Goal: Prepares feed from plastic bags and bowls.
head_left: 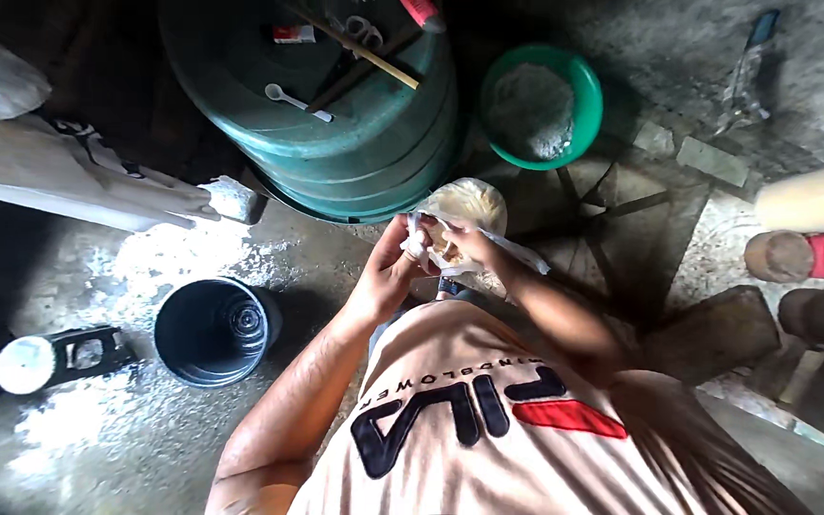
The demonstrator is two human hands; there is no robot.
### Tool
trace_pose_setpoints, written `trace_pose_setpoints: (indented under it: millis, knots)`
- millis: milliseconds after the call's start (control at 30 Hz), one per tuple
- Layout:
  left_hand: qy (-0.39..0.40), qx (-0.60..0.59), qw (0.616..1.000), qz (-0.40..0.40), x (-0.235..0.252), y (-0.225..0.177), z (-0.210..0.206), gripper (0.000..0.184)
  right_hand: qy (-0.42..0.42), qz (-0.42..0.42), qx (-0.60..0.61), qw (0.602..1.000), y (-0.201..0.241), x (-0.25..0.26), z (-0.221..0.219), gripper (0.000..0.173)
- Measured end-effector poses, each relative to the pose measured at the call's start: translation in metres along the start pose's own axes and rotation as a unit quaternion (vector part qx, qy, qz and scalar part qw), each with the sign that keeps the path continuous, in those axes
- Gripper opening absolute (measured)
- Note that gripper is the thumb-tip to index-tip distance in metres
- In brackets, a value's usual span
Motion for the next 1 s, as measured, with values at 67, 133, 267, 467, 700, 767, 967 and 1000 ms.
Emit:
trace_pose_setpoints:
  millis: [67,133,267,467,700,767,967,1000]
  knots:
    - [-0.002,-0.006,1.000,0.000,-0.003,0.002,0.003,0.033,-0.012,-0.026,0.005,1.000,-0.001,-0.006,0.010,0.035]
    - [-0.004,-0.009,1.000,0.005,-0.005,0.003,0.004,0.034,-0.037,-0.011,-0.049,0.998,0.003,-0.005,0.024,0.033]
    - [-0.010,-0.005,1.000,0.006,-0.004,0.004,0.001,0.034,-0.051,0.016,-0.109,0.993,0.017,-0.007,0.032,0.031]
    - [-0.004,0.001,1.000,-0.003,-0.005,0.001,0.003,0.034,-0.042,-0.014,-0.035,0.998,-0.002,-0.002,0.037,0.035]
    - [-0.002,-0.015,1.000,-0.003,-0.004,0.003,0.003,0.033,-0.007,-0.040,0.018,0.999,-0.010,0.000,0.024,0.039]
    - [0.002,-0.013,1.000,-0.003,-0.004,0.004,0.003,0.031,0.013,-0.039,0.046,0.998,-0.013,-0.001,0.017,0.040]
    - [0.003,0.014,1.000,-0.025,-0.005,0.005,0.007,0.031,0.019,0.029,0.059,0.998,-0.004,-0.003,0.021,0.037]
    - [0.000,0.024,0.999,-0.027,-0.005,0.005,0.008,0.034,0.019,0.034,0.064,0.997,-0.001,-0.004,0.019,0.037]
Point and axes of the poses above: each hand's wrist, its own x-axis towards the middle knuckle, its own z-axis out of the back of the hand, y = z × x, the point moved 10 cm from there along x, towards the middle knuckle, and after that the axes turned 11 degrees about y, right-handed, at the moved point
